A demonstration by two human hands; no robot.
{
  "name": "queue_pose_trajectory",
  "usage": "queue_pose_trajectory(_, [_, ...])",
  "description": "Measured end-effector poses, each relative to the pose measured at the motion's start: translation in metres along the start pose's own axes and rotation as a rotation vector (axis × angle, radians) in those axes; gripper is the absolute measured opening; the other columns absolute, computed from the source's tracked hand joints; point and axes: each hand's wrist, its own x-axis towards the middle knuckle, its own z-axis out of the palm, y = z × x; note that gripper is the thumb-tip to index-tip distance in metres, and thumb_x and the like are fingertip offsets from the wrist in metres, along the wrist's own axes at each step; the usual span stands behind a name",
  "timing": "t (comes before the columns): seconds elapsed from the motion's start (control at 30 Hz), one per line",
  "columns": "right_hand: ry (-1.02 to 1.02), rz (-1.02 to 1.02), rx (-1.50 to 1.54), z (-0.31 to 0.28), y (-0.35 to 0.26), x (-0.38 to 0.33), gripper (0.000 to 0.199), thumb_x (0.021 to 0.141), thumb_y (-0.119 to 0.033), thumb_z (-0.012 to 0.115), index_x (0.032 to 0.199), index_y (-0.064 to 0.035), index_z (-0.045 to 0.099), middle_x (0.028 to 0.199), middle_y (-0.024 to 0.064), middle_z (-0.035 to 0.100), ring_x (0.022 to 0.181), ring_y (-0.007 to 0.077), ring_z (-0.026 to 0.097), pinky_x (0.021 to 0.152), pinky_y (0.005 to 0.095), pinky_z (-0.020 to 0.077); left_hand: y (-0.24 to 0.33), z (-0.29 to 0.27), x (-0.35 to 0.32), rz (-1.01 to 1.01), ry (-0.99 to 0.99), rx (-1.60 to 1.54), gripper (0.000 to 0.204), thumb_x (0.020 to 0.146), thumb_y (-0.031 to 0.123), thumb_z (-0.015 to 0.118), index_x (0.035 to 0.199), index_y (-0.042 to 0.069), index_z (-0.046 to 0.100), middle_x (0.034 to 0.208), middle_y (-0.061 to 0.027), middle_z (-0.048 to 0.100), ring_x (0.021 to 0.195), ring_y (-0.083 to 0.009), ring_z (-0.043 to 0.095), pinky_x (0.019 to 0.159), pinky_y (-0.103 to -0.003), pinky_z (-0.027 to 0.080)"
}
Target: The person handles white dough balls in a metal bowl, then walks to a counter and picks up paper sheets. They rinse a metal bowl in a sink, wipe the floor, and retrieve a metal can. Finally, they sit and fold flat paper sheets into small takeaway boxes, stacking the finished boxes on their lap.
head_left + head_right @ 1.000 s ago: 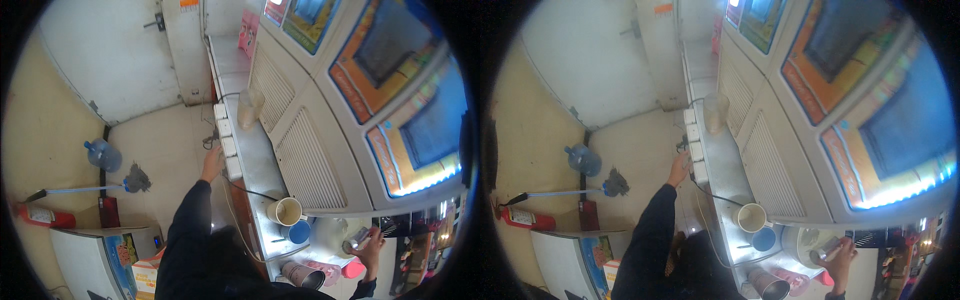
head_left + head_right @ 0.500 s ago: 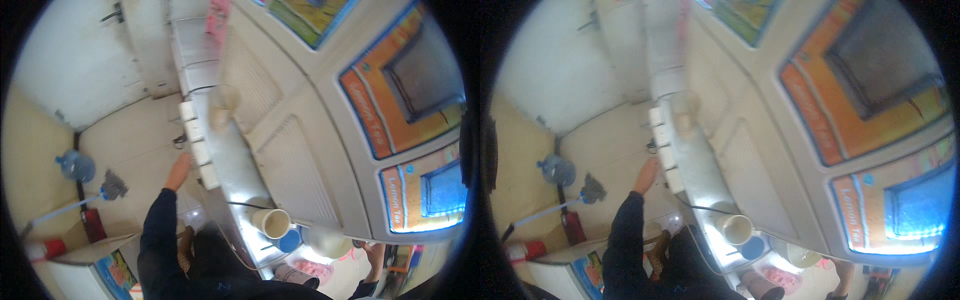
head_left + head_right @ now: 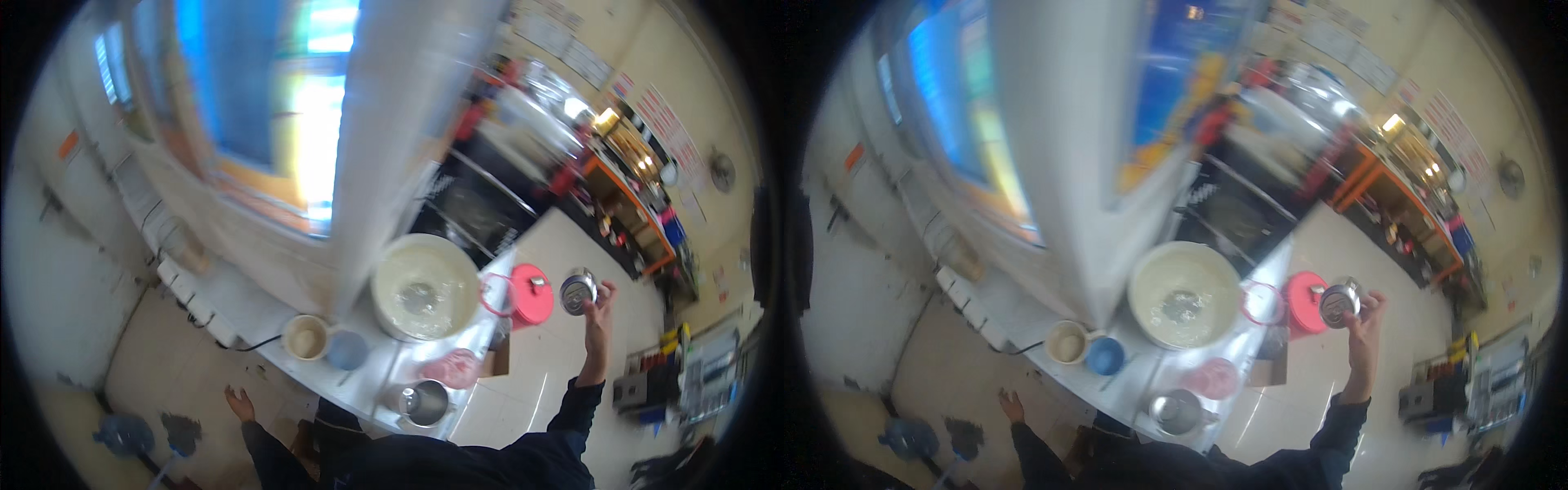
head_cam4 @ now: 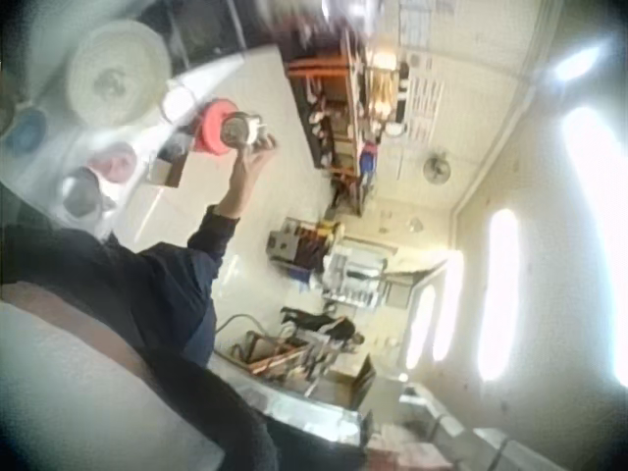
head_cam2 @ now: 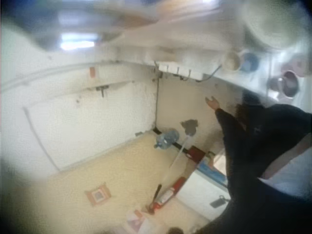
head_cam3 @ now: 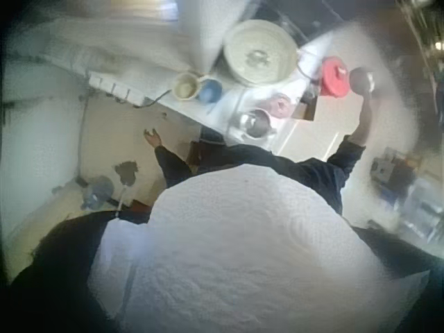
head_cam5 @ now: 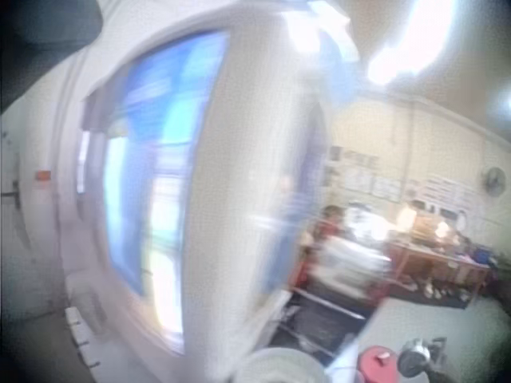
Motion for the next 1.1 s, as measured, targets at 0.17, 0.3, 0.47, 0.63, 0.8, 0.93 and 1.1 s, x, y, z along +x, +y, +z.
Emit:
queue_pose_trajectory(0.17, [0.051,0.011,0.229,-0.125,0.072,-0.039,0.065,0.081,-0.034,0.063,0.13,-0.0073,0.028,0.119,0.0119,0.046,0.111,0.0239,0.048,0.094,0.0359,0.0407,-0.014,0.052,-0.148,-0.141,-0.257,0.445,0.049,0.087,0.02,0.057,0.124,-0.008,0.042,0.13,-0.0245,0.044,0.121,-0.0367,0.042,0.101,-0.043,0.035])
queue_pose_trajectory(0.3, [-0.078,0.227,1.033,-0.216,0.123,-0.076,0.066,0.086,-0.057,0.044,0.129,-0.0078,0.04,0.135,0.0133,0.04,0.123,0.0292,0.041,0.104,0.0446,0.0336,-0.016,0.096,-0.281,-0.033,-0.637,0.604,0.043,0.086,0.02,0.058,0.118,-0.005,0.046,0.117,-0.0208,0.05,0.109,-0.0339,0.048,0.093,-0.041,0.039])
queue_pose_trajectory(0.47, [0.134,0.397,1.539,-0.312,0.168,-0.134,0.06,0.09,-0.057,0.031,0.131,-0.0139,0.04,0.133,0.0114,0.042,0.12,0.0311,0.043,0.103,0.0475,0.0344,0.031,0.144,-0.398,-0.011,-1.065,0.624,0.035,0.084,0.021,0.06,0.11,-0.001,0.052,0.101,-0.0162,0.058,0.094,-0.0303,0.056,0.084,-0.039,0.044])
queue_pose_trajectory(0.63, [0.216,0.303,1.691,-0.376,0.207,-0.177,0.07,0.085,-0.06,0.042,0.133,-0.0095,0.039,0.133,0.0169,0.041,0.116,0.0376,0.042,0.098,0.0479,0.0401,0.082,0.224,-0.452,0.546,-1.161,0.672,0.02,0.082,0.015,0.061,0.097,0.002,0.059,0.085,-0.0109,0.063,0.08,-0.0225,0.061,0.074,-0.034,0.048])
queue_pose_trajectory(0.8, [0.376,0.306,1.646,-0.413,0.212,-0.217,0.069,0.087,-0.059,0.032,0.128,-0.0059,0.044,0.125,0.0139,0.049,0.113,0.0307,0.048,0.094,0.0459,0.04,0.134,0.302,-0.483,0.535,-1.358,0.656,0.021,0.081,0.018,0.062,0.095,0.002,0.06,0.088,-0.0135,0.064,0.083,-0.0242,0.062,0.076,-0.034,0.048])
queue_pose_trajectory(0.93, [0.555,0.398,1.324,-0.43,0.21,-0.223,0.062,0.088,-0.052,0.035,0.127,-0.0046,0.045,0.118,0.0128,0.052,0.109,0.0236,0.051,0.093,0.04,0.0402,0.241,0.337,-0.57,0.576,-1.498,0.469,0.04,0.082,0.015,0.062,0.117,0.002,0.049,0.11,-0.0148,0.06,0.102,-0.0245,0.058,0.087,-0.037,0.045])
queue_pose_trajectory(1.1, [0.666,0.399,0.35,-0.416,0.225,-0.185,0.055,0.085,-0.035,0.058,0.127,-0.0045,0.043,0.116,0.0099,0.045,0.11,0.0199,0.046,0.095,0.0341,0.0371,0.415,0.318,-0.746,1.126,-1.737,-0.164,0.082,0.074,0.023,0.075,0.137,0.002,0.027,0.139,-0.0169,0.034,0.13,-0.0299,0.033,0.106,-0.039,0.028])
